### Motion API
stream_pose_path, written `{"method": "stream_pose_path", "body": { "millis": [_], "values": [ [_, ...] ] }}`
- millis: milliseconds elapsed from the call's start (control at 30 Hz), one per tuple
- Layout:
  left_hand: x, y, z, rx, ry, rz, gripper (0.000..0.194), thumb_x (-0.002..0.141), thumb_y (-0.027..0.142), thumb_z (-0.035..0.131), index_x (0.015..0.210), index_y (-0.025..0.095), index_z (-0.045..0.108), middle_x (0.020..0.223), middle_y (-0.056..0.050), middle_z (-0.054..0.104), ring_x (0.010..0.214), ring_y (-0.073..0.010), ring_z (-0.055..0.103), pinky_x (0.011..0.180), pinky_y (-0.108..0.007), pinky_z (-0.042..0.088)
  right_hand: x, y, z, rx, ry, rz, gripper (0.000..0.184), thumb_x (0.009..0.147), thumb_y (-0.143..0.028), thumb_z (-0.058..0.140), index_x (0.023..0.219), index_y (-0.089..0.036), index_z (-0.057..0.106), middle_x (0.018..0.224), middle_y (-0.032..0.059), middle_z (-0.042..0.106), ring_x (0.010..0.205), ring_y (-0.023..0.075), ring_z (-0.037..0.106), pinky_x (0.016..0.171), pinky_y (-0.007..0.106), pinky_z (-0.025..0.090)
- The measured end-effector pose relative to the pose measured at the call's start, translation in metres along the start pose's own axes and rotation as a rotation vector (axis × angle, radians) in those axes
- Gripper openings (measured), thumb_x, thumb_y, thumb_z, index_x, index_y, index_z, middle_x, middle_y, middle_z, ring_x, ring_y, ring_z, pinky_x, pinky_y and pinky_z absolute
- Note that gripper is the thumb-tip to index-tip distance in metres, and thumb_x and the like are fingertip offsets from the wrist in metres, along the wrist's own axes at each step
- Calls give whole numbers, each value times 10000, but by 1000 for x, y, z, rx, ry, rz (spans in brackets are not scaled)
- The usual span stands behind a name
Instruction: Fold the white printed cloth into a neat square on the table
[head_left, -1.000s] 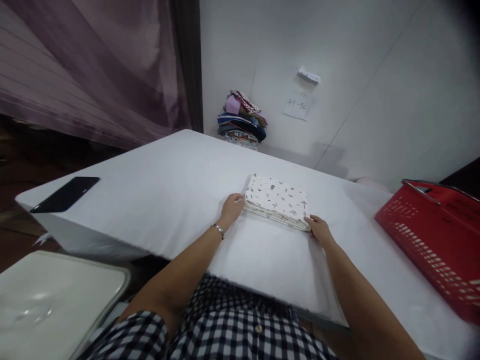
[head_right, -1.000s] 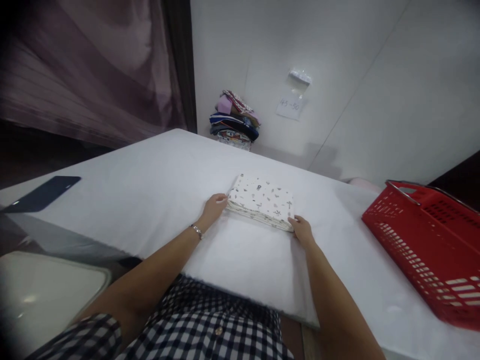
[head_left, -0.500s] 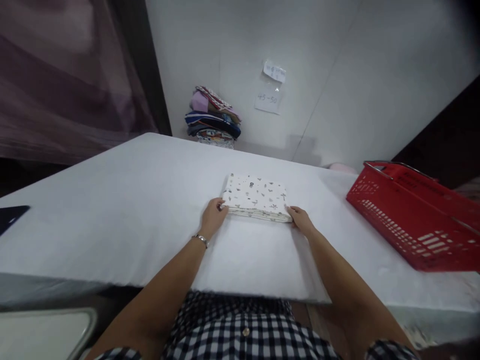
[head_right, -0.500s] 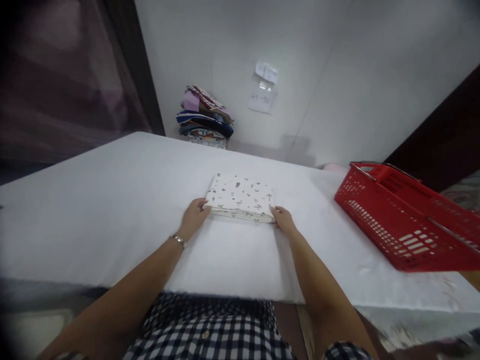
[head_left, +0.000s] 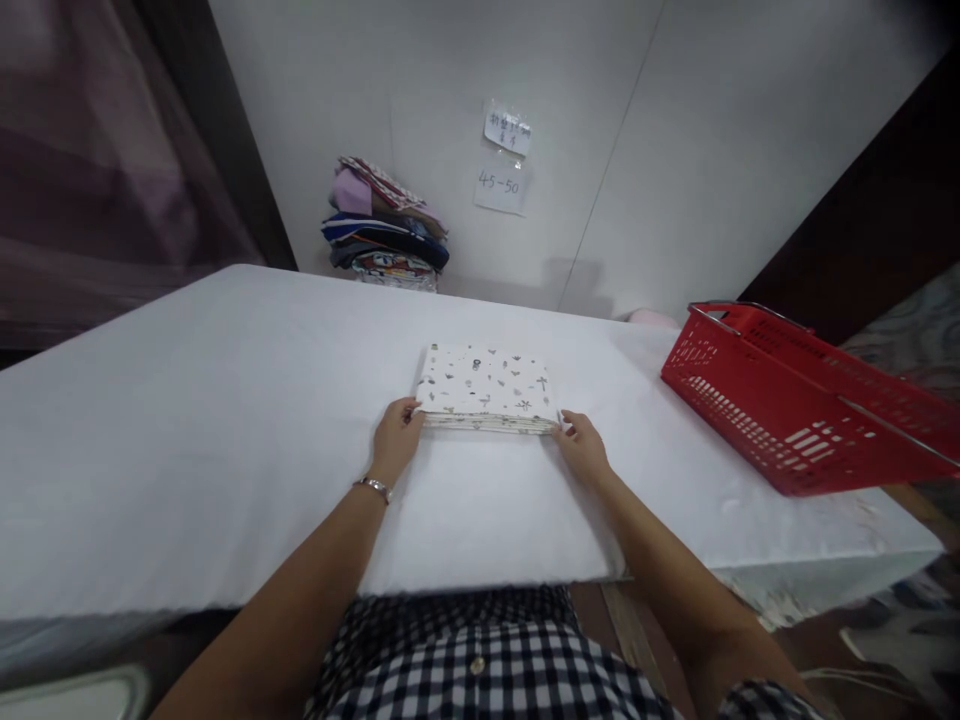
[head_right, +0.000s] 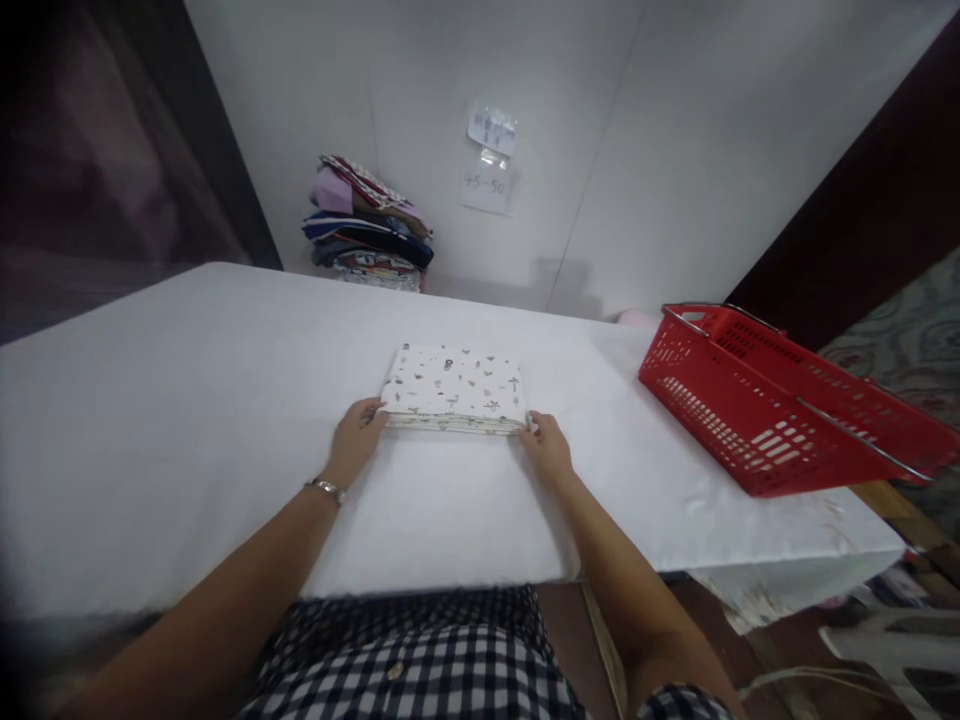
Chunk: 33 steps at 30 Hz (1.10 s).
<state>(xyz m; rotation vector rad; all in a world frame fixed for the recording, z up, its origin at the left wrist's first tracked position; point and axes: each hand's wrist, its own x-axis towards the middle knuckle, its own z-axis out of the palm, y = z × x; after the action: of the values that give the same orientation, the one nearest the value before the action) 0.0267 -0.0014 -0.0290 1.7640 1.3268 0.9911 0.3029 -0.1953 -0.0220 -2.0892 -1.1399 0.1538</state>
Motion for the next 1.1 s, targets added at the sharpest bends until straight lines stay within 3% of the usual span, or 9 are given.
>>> {"method": "stream_pose_path", "body": {
  "millis": [167, 400, 633, 767, 1100],
  "values": [
    [-1, 0, 0, 47, 8, -2, 259, 786, 312, 530, 1015, 212, 598, 1027, -43, 666, 887, -180, 622, 839, -303, 470, 5, -10, 7, -78, -29, 11, 423, 814, -384, 497, 1190, -200, 559, 1068, 44, 582, 806, 160, 566, 788, 313, 452],
    [-1, 1, 0, 22, 5, -11, 257, 764, 269, 534, 1008, 219, 598, 1052, -34, 665, 923, -182, 620, 849, -302, 467, 9, -7, 13, -154, -8, -18, 346, 845, -312, 432, 1147, -218, 573, 1051, 42, 570, 803, 162, 559, 763, 298, 441],
    [-1, 2, 0, 15, 18, 0, 250, 773, 346, 548, 980, 215, 597, 1029, -40, 666, 928, -186, 618, 857, -304, 469, 9, -16, 10, -257, -5, -9, 314, 840, -294, 459, 1123, -241, 585, 1036, 37, 572, 854, 172, 540, 716, 270, 410],
    [-1, 0, 1, 13, 13, 7, 242, 759, 309, 554, 979, 214, 592, 1051, -39, 658, 932, -181, 616, 862, -298, 465, 11, -19, 8, -293, -22, -8, 287, 842, -264, 446, 1080, -235, 604, 973, 30, 595, 897, 180, 539, 722, 262, 398],
    [-3, 0, 1, 56, -24, 13, 250, 740, 244, 537, 985, 221, 580, 1062, -29, 638, 905, -178, 609, 845, -307, 472, 10, -11, 13, -317, -42, 8, 304, 852, -242, 425, 1104, -214, 593, 1077, 44, 621, 940, 189, 570, 765, 276, 418]
  ]
}}
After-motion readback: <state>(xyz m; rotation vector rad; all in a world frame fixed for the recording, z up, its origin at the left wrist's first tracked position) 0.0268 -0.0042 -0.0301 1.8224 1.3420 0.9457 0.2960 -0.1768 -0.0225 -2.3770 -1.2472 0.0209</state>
